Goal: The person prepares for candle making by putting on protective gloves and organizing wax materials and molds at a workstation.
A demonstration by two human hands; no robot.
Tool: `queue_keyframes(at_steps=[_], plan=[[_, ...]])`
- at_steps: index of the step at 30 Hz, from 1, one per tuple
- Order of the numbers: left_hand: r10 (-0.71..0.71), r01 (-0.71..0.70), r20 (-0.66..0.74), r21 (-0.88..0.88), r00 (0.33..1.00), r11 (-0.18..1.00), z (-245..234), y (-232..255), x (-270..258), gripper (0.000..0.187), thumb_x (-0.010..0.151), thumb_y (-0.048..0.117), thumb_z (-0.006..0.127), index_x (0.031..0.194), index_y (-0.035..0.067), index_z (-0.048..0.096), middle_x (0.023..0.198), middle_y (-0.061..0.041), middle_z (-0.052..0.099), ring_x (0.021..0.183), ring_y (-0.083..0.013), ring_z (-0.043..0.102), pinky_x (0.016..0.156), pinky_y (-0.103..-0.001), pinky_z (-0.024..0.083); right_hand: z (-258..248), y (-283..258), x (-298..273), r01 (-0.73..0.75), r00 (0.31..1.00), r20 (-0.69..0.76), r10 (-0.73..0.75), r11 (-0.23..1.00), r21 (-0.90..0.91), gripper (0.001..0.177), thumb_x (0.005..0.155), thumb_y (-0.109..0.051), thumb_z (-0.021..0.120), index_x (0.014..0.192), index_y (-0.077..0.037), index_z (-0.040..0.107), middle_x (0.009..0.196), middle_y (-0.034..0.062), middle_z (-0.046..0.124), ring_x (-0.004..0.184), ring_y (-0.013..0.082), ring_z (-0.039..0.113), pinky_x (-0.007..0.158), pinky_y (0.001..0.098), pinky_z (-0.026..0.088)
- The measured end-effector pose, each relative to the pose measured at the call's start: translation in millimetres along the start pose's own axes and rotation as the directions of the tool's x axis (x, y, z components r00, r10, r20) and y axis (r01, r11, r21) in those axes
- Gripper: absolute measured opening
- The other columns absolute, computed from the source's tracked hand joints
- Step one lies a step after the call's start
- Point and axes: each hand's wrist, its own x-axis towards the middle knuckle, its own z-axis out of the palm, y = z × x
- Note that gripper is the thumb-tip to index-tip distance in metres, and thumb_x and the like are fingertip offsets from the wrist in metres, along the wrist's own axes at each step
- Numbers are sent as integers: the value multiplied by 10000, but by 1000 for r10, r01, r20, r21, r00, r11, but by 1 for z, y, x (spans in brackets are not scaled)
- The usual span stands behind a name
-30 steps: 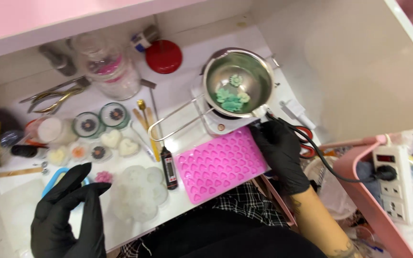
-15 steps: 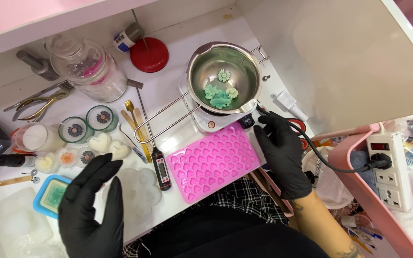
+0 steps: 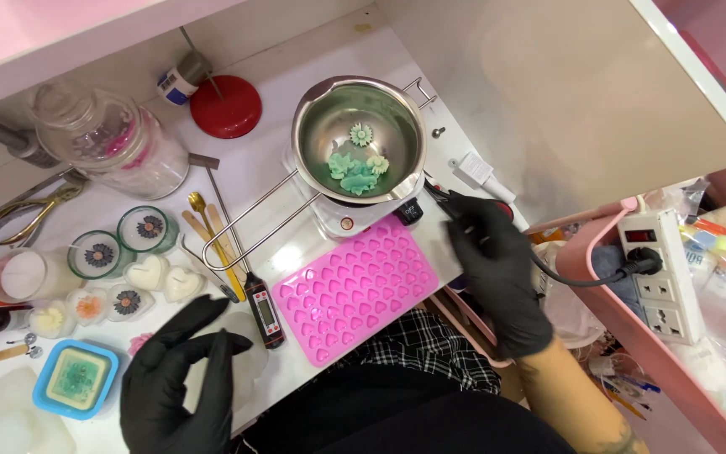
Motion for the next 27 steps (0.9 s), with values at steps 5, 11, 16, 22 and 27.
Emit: queue_keyframes(at_steps=[5,11,16,22,27], plan=[[150,-147,74,-48,986,988,7,13,7,146,815,37,738,956,68,757,1151,-99,761,1096,-222,748,944,-329,559,32,-6,17,-166,959,171,226,938,-305,353,840,-304,797,1087,-65,717,737,54,679,651,145,618,602,310,493],[138,-141,68,50,988,989,1,20,0,161,787,31,751,944,64,769,1097,-102,774,1043,-266,739,887,-372,537,43,18,17,-150,974,95,206,899,-411,352,880,-386,798,862,-59,670,653,41,611,578,157,553,573,352,457],[122,-123,55,18,991,992,0,4,-7,175,814,39,734,982,63,775,1112,-108,760,1050,-257,740,890,-363,547,49,38,15,-52,996,55,71,955,-292,332,859,-301,836,818,-58,612,603,8,509,561,118,436,536,316,414],[99,-100,53,17,994,995,-2,2,-11,179,822,49,731,993,68,777,1129,-101,761,1072,-252,740,912,-362,548,51,41,15,43,999,43,-31,955,-294,331,841,-232,844,766,-65,568,596,-8,491,543,106,432,527,309,411],[125,-129,63,65,990,989,-2,3,-11,181,824,62,729,993,88,786,1128,-89,765,1094,-259,728,923,-367,539,51,42,15,103,994,53,-91,942,-318,311,845,-239,846,787,-50,607,611,33,537,542,158,486,537,333,430]])
